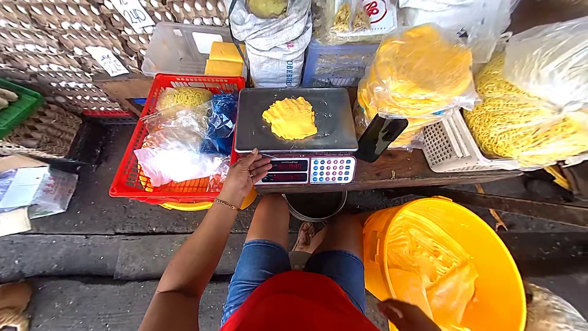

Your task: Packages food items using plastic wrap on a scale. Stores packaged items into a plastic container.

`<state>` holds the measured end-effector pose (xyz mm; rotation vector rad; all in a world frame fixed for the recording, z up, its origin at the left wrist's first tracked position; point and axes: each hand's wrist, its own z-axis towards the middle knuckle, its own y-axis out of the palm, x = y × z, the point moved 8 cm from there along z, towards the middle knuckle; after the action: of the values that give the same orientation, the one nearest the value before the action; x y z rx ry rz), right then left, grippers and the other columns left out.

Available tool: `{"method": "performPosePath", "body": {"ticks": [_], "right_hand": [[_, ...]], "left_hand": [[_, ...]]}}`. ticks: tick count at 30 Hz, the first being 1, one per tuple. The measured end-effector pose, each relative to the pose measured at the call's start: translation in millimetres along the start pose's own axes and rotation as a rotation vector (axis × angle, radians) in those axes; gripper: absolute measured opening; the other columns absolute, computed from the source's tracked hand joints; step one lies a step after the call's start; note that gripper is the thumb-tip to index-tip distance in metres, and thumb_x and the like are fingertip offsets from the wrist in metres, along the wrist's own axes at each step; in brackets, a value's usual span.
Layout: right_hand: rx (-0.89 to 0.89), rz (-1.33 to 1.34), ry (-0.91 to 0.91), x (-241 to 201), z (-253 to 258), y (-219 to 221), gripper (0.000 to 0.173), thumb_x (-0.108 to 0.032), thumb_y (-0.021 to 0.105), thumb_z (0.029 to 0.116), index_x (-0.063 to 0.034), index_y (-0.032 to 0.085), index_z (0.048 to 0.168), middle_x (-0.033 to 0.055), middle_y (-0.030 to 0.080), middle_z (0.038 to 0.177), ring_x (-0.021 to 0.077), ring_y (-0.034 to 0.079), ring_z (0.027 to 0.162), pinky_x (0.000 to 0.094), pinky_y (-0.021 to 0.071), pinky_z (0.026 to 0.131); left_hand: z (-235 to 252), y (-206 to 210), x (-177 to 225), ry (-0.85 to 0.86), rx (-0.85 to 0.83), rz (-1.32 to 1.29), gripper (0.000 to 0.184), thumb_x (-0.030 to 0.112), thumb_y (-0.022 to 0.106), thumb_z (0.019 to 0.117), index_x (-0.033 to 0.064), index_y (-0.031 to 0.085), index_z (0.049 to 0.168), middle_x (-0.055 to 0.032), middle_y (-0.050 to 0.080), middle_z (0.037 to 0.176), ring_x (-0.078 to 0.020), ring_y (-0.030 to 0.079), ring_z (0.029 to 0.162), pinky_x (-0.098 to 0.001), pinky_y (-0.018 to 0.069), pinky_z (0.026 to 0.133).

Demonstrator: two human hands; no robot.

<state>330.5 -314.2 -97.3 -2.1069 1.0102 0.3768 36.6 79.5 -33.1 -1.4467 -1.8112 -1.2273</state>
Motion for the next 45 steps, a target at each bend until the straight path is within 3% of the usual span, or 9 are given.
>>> {"method": "performPosePath", "body": {"ticks": [6, 11, 19, 24, 30, 32, 35, 40, 45], "right_hand": [[0.495, 0.28, -0.303, -160, 122, -150, 0.047, -0.036, 0.042, 0.1102, 0.005, 0.063, 0.123, 0.016, 0.07, 0.099, 0.0215, 0.069, 0.086, 0.0395, 0.0566, 0.081], [0.616, 0.689, -0.279, -218, 200, -179, 0.042, -0.036, 0.054, 0.1069, 0.0027, 0.065, 0.099, 0.0064, 0.063, 0.073, 0.0114, 0.061, 0.058, 0.0274, 0.0541, 0.06], [0.639, 0.813, -0.473, -207, 181, -162, 0.02, -0.007, 0.056, 0.1039, 0.0012, 0.062, 0.087, 0.0022, 0.064, 0.066, 0.0071, 0.063, 0.056, 0.022, 0.0561, 0.058], [0.525, 0.891, -0.489, -186, 163, -153, 0.024, -0.005, 0.052, 0.1045, -0.0018, 0.063, 0.083, 0.0015, 0.067, 0.066, 0.0086, 0.066, 0.058, 0.0215, 0.058, 0.06], [0.489, 0.901, -0.264, -178, 177, -175, 0.051, -0.04, 0.034, 0.1124, 0.0019, 0.058, 0.128, 0.0146, 0.069, 0.106, 0.0203, 0.07, 0.088, 0.0353, 0.0577, 0.079], [0.46, 0.84, -0.266, -187, 186, -182, 0.049, -0.043, 0.039, 0.1108, -0.0005, 0.06, 0.124, 0.0111, 0.07, 0.1, 0.0173, 0.07, 0.082, 0.033, 0.0575, 0.075], [0.457, 0.806, -0.341, -203, 191, -194, 0.024, -0.02, 0.048, 0.1095, 0.0004, 0.061, 0.11, 0.0075, 0.07, 0.086, 0.0133, 0.07, 0.069, 0.0284, 0.0596, 0.067], [0.431, 0.81, -0.26, -222, 192, -223, 0.04, -0.034, 0.046, 0.1098, 0.0029, 0.058, 0.121, 0.0099, 0.07, 0.084, 0.0166, 0.07, 0.067, 0.0308, 0.0601, 0.064], [0.428, 0.593, -0.128, -239, 211, -236, 0.034, -0.03, 0.058, 0.1055, 0.0021, 0.06, 0.115, 0.0083, 0.066, 0.078, 0.013, 0.065, 0.059, 0.0274, 0.0567, 0.057]], "left_hand": [[7, -7, 2, 0.007, 0.103, 0.031, 0.035, 0.035, 0.061, 0.1032, 0.0018, 0.066, 0.113, -0.0102, 0.075, 0.097, -0.0177, 0.075, 0.084, -0.0295, 0.0614, 0.075], [8, -2, 6, 0.078, 0.117, 0.03, 0.022, 0.025, 0.062, 0.1031, 0.0041, 0.065, 0.11, -0.0081, 0.074, 0.094, -0.0142, 0.074, 0.081, -0.0262, 0.0597, 0.071], [-23, -11, 23, 0.322, -0.016, 0.168, 0.014, 0.011, 0.058, 0.1032, 0.0102, 0.065, 0.091, -0.0023, 0.074, 0.096, -0.0115, 0.073, 0.086, -0.0285, 0.0605, 0.079], [-18, -18, 4, 0.163, 0.027, 0.228, 0.044, 0.043, 0.056, 0.1048, 0.0063, 0.055, 0.13, -0.0102, 0.07, 0.112, -0.0192, 0.072, 0.094, -0.0365, 0.06, 0.082], [-4, 5, 9, 0.234, -0.006, 0.364, 0.033, 0.031, 0.061, 0.1035, 0.0017, 0.062, 0.119, -0.0092, 0.068, 0.107, -0.0144, 0.066, 0.095, -0.0331, 0.0539, 0.085], [5, 10, 11, 0.224, -0.035, 0.404, 0.025, 0.027, 0.063, 0.1031, 0.0027, 0.065, 0.108, -0.0045, 0.069, 0.092, -0.0097, 0.066, 0.083, -0.0274, 0.055, 0.078], [8, 18, 18, 0.242, -0.093, 0.404, 0.01, 0.013, 0.061, 0.1028, 0.0047, 0.06, 0.097, -0.001, 0.065, 0.081, -0.0067, 0.065, 0.069, -0.0225, 0.0566, 0.068], [16, 31, 55, 0.131, -0.138, 0.486, 0.033, 0.028, 0.055, 0.1061, 0.0017, 0.058, 0.126, -0.0086, 0.071, 0.1, -0.0153, 0.071, 0.083, -0.0313, 0.0591, 0.078], [60, 53, 77, 0.005, -0.085, 0.698, 0.042, 0.041, 0.058, 0.1043, -0.0006, 0.062, 0.111, -0.007, 0.067, 0.086, -0.0136, 0.07, 0.071, -0.0291, 0.0604, 0.071]]}}
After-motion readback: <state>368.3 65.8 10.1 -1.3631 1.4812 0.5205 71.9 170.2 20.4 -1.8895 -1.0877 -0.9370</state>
